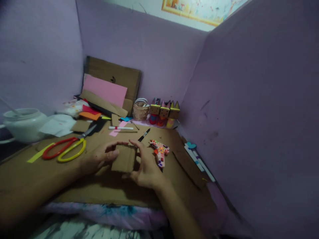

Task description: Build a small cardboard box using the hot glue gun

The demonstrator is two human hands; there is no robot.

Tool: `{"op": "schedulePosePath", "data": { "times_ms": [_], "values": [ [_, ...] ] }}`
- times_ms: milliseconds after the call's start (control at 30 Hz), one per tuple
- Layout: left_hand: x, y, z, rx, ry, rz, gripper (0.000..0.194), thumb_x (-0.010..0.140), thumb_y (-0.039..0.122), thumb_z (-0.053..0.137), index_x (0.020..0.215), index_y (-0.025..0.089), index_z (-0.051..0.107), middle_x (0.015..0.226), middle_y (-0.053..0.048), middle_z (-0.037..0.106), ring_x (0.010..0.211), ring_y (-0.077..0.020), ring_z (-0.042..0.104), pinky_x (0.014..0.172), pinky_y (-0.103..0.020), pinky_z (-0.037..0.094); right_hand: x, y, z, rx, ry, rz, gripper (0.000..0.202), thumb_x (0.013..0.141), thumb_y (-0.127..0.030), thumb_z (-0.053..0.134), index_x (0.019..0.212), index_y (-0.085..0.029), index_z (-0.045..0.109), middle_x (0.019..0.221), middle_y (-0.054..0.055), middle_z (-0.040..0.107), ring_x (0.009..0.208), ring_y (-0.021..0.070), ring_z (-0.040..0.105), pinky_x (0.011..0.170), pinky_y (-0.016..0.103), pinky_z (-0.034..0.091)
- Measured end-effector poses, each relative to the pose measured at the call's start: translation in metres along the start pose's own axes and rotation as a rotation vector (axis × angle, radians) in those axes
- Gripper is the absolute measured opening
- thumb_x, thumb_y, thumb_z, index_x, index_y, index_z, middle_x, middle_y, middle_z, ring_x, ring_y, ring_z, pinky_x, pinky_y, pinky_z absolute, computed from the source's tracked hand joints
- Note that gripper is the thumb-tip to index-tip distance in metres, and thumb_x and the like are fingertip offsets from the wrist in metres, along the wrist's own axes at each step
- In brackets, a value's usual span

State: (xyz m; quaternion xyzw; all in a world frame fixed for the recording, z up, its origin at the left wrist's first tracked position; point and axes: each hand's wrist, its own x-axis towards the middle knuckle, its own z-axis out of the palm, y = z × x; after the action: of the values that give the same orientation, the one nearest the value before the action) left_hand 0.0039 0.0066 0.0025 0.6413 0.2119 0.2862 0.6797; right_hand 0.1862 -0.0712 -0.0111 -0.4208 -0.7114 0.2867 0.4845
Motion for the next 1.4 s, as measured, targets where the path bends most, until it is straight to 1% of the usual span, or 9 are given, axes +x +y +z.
{"op": "schedulePosePath", "data": {
  "times_ms": [300, 400, 500, 600, 800, 900, 1033, 1167, 1400],
  "values": [
    [0.005, -0.007, -0.011, 0.125, -0.018, 0.035, 0.078, 0.062, 0.051, 0.077, 0.124, 0.015, 0.046, 0.112, -0.014, 0.064, 0.107, -0.0304, 0.06, 0.089, -0.042, 0.048, 0.001, 0.003, -0.002, -0.107, -0.005, -0.077, 0.08, 0.053, -0.025, 0.087, 0.121, -0.024, 0.046, 0.124, 0.01, 0.054, 0.114, 0.0274, 0.056, 0.097, 0.042, 0.047],
    [0.003, -0.003, -0.01, 0.135, -0.061, 0.086, 0.082, 0.063, 0.051, 0.077, 0.129, 0.017, 0.042, 0.132, -0.017, 0.051, 0.117, -0.0319, 0.054, 0.095, -0.042, 0.045, 0.002, 0.003, -0.002, -0.185, 0.035, -0.109, 0.074, 0.059, -0.022, 0.082, 0.123, -0.023, 0.046, 0.123, 0.01, 0.056, 0.113, 0.0259, 0.057, 0.098, 0.041, 0.047],
    [-0.002, 0.003, -0.008, 0.131, -0.129, 0.118, 0.097, 0.057, 0.039, 0.084, 0.137, 0.026, 0.032, 0.146, -0.016, 0.034, 0.125, -0.0335, 0.047, 0.099, -0.044, 0.043, 0.001, 0.003, -0.002, -0.213, 0.085, -0.112, 0.071, 0.061, -0.02, 0.079, 0.124, -0.023, 0.045, 0.124, 0.01, 0.056, 0.114, 0.0254, 0.056, 0.098, 0.039, 0.047],
    [-0.008, 0.004, -0.004, 0.175, -0.188, 0.122, 0.104, 0.056, 0.024, 0.085, 0.14, 0.03, 0.024, 0.139, -0.014, 0.043, 0.128, -0.0325, 0.045, 0.102, -0.046, 0.04, 0.002, 0.004, -0.001, -0.164, 0.123, -0.098, 0.076, 0.059, -0.022, 0.081, 0.124, -0.024, 0.043, 0.126, 0.011, 0.054, 0.117, 0.0257, 0.055, 0.098, 0.039, 0.047],
    [-0.01, 0.004, 0.001, 0.367, -0.125, 0.193, 0.083, 0.06, 0.012, 0.078, 0.129, 0.028, 0.034, 0.129, -0.01, 0.049, 0.119, -0.0293, 0.052, 0.098, -0.047, 0.044, 0.001, 0.002, 0.001, -0.107, 0.114, -0.111, 0.07, 0.06, -0.021, 0.081, 0.119, -0.025, 0.044, 0.121, 0.009, 0.055, 0.112, 0.0235, 0.057, 0.096, 0.037, 0.049],
    [-0.01, 0.004, 0.0, 0.363, -0.158, 0.21, 0.079, 0.06, 0.011, 0.078, 0.126, 0.028, 0.038, 0.127, -0.008, 0.05, 0.118, -0.0282, 0.053, 0.097, -0.045, 0.044, 0.0, 0.003, 0.0, -0.155, 0.117, -0.137, 0.069, 0.059, -0.017, 0.079, 0.119, -0.025, 0.045, 0.123, 0.009, 0.055, 0.114, 0.024, 0.056, 0.098, 0.038, 0.047],
    [-0.01, 0.006, -0.003, 0.262, -0.248, 0.184, 0.072, 0.065, 0.022, 0.077, 0.127, 0.025, 0.04, 0.128, -0.01, 0.05, 0.118, -0.0287, 0.053, 0.096, -0.043, 0.046, -0.001, 0.004, -0.003, -0.207, 0.091, -0.16, 0.069, 0.058, -0.014, 0.077, 0.119, -0.025, 0.047, 0.123, 0.009, 0.056, 0.115, 0.025, 0.056, 0.098, 0.039, 0.046],
    [-0.01, 0.01, -0.002, 0.298, -0.211, 0.179, 0.06, 0.071, 0.031, 0.073, 0.124, 0.021, 0.045, 0.126, -0.01, 0.051, 0.114, -0.028, 0.055, 0.094, -0.04, 0.047, -0.003, 0.005, -0.004, -0.207, 0.079, -0.166, 0.07, 0.057, -0.014, 0.078, 0.12, -0.024, 0.048, 0.123, 0.01, 0.057, 0.115, 0.0261, 0.057, 0.1, 0.041, 0.045],
    [-0.009, 0.01, 0.0, 0.278, -0.185, 0.228, 0.05, 0.073, 0.028, 0.07, 0.118, 0.021, 0.052, 0.126, -0.008, 0.054, 0.116, -0.0264, 0.054, 0.096, -0.037, 0.045, -0.004, 0.004, -0.004, -0.229, 0.074, -0.193, 0.067, 0.059, -0.019, 0.079, 0.119, -0.023, 0.051, 0.125, 0.011, 0.058, 0.117, 0.0277, 0.056, 0.1, 0.042, 0.045]
  ]
}}
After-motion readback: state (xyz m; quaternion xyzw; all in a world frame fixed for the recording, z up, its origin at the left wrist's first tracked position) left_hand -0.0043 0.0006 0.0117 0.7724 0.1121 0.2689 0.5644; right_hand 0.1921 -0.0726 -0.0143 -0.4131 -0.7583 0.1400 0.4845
